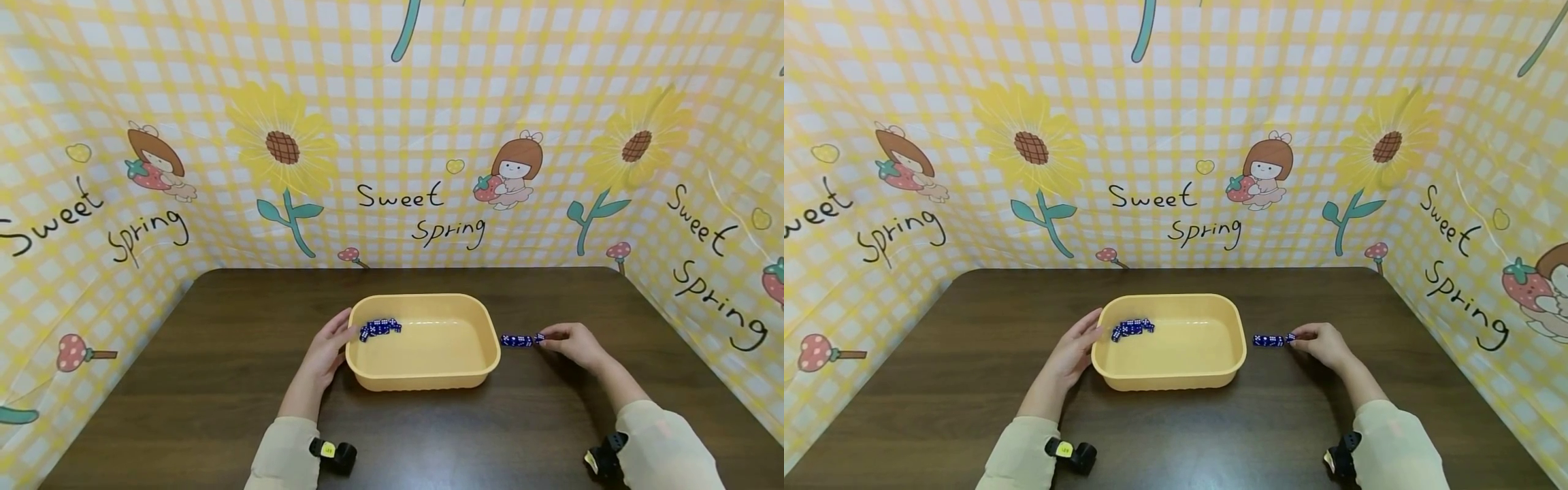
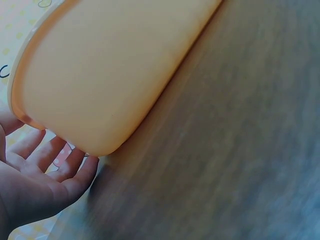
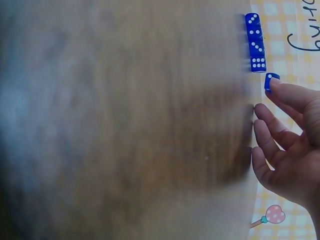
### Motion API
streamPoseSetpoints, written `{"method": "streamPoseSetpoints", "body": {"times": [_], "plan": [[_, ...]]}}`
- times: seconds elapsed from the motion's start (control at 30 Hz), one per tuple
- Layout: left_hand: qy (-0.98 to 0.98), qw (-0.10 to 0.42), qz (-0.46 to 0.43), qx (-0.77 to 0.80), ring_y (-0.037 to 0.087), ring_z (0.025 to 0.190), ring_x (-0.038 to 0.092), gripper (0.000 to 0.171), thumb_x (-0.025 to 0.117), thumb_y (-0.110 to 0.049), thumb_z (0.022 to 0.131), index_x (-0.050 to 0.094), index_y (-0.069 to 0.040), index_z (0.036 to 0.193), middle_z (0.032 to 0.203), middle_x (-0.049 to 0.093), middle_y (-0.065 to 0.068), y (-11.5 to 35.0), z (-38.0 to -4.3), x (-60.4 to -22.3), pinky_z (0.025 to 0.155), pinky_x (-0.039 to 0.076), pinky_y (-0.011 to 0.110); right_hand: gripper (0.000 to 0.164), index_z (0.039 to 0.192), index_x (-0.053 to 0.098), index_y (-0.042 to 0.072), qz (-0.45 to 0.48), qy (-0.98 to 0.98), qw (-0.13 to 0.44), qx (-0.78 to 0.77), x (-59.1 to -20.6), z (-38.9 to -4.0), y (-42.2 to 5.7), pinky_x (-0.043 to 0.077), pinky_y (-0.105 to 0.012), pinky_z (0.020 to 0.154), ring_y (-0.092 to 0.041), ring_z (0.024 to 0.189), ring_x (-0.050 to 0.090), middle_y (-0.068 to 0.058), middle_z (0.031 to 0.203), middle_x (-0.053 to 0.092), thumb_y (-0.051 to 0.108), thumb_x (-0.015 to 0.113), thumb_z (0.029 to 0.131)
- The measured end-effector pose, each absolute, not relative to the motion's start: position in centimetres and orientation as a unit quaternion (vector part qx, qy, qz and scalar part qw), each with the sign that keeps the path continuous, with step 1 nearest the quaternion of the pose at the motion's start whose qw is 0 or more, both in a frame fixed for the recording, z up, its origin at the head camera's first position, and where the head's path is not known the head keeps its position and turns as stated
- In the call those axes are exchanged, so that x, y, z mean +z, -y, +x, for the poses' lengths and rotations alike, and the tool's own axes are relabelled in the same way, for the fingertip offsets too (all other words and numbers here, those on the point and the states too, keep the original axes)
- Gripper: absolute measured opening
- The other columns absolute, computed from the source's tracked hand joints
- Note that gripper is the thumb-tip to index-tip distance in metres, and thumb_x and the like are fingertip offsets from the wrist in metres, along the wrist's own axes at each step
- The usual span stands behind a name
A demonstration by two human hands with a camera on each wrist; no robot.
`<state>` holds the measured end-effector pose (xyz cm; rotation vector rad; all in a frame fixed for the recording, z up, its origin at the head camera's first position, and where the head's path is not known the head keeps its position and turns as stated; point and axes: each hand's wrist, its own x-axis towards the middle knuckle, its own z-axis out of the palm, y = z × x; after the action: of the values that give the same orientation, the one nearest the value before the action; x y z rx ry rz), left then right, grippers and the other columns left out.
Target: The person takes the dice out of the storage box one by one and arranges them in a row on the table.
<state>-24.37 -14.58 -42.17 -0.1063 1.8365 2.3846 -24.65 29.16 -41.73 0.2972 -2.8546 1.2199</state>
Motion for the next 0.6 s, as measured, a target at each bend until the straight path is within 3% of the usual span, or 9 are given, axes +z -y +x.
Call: {"method": "streamPoseSetpoints", "body": {"times": [0.6], "plan": [[-0.62,0.064,-0.052,0.78,0.023,0.116,0.035,0.048,0.052,-0.01,0.085,0.037,-0.014,0.131,0.133,0.035,0.008,14.45,-24.36,-42.18,0.088,0.032,0.044,0.021,0.09,0.064,-0.004,0.09,0.933,0.002,0.349,-42.11,-24.85,-28.87,0.041,-0.032,0.061,-0.018,0.071,0.052,-0.009,0.08,0.061,0.01,0.065,0.075]]}}
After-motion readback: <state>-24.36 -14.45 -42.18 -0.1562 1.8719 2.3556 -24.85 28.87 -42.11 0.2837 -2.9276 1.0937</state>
